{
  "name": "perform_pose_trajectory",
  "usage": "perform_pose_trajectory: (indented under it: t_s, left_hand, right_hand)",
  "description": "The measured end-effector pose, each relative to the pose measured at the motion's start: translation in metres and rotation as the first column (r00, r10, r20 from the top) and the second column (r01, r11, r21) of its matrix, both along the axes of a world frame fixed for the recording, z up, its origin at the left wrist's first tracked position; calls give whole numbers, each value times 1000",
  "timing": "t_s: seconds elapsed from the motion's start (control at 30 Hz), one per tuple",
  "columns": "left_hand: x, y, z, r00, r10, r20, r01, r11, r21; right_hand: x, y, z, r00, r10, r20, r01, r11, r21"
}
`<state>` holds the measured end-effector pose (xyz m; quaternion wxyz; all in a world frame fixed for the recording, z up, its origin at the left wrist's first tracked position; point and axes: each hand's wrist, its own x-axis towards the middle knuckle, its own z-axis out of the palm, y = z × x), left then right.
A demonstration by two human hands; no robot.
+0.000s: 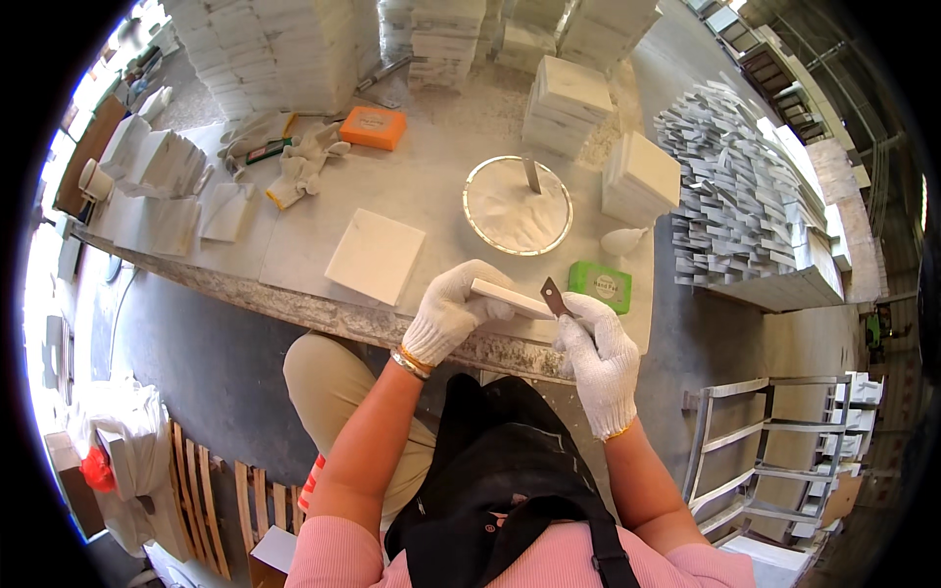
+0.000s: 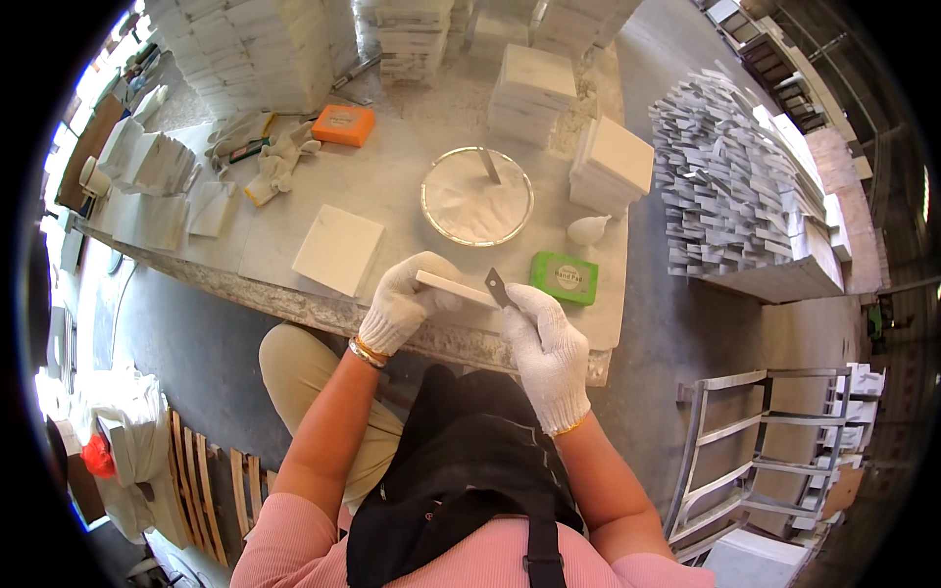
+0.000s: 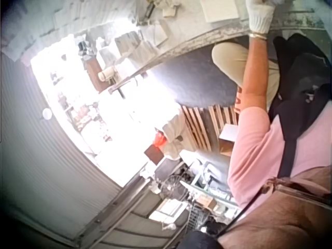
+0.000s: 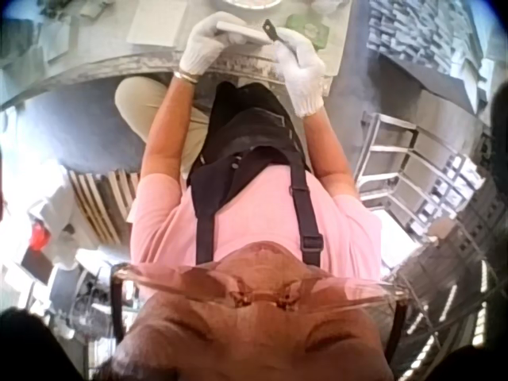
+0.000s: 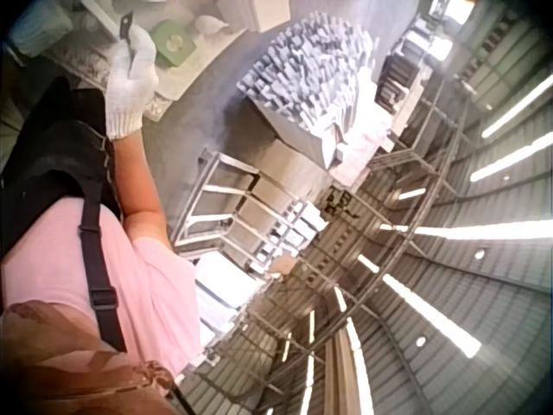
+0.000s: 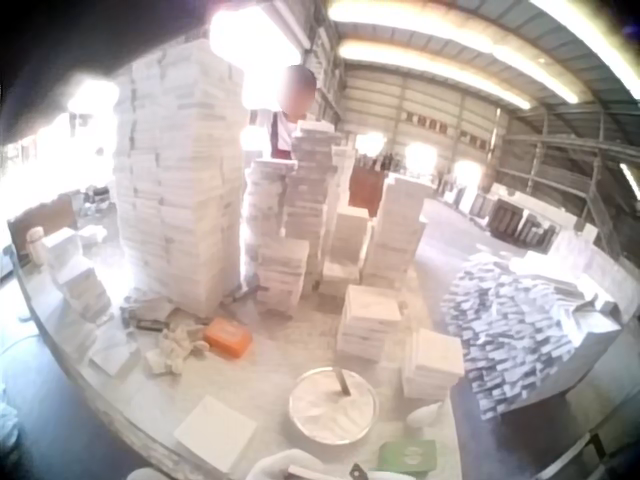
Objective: The person sits at a workbench and repeatedly scrapes the edges of small white blocks with a metal scraper, then rubs the edges with a green sponge and an orange block. The person handles each block one at a time, turning it over to treat different sides.
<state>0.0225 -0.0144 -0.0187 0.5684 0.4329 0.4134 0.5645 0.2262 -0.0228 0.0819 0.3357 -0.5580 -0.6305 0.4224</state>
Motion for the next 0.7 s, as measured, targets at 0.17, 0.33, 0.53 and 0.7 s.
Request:
perform_pose_trajectory:
  t_s: [0.17, 0.33, 0.53, 0.7]
  left_hand:
    - [2, 0, 3, 999, 1, -36, 1, 998, 69]
    - [2, 0, -3, 998, 32, -58, -29, 998, 50]
    - [2, -18, 13, 983, 113, 146, -105, 993, -58]
    - [22, -45, 37, 962, 199, 187, -169, 971, -167]
  right_hand:
    - [-10, -3, -13, 995, 81, -52, -74, 990, 121]
    - [-13, -13, -5, 976, 209, -58, -204, 975, 83]
    - [32, -13, -3, 996, -42, -84, 42, 999, -6]
    - [46, -12, -27, 993, 87, 85, -100, 980, 171]
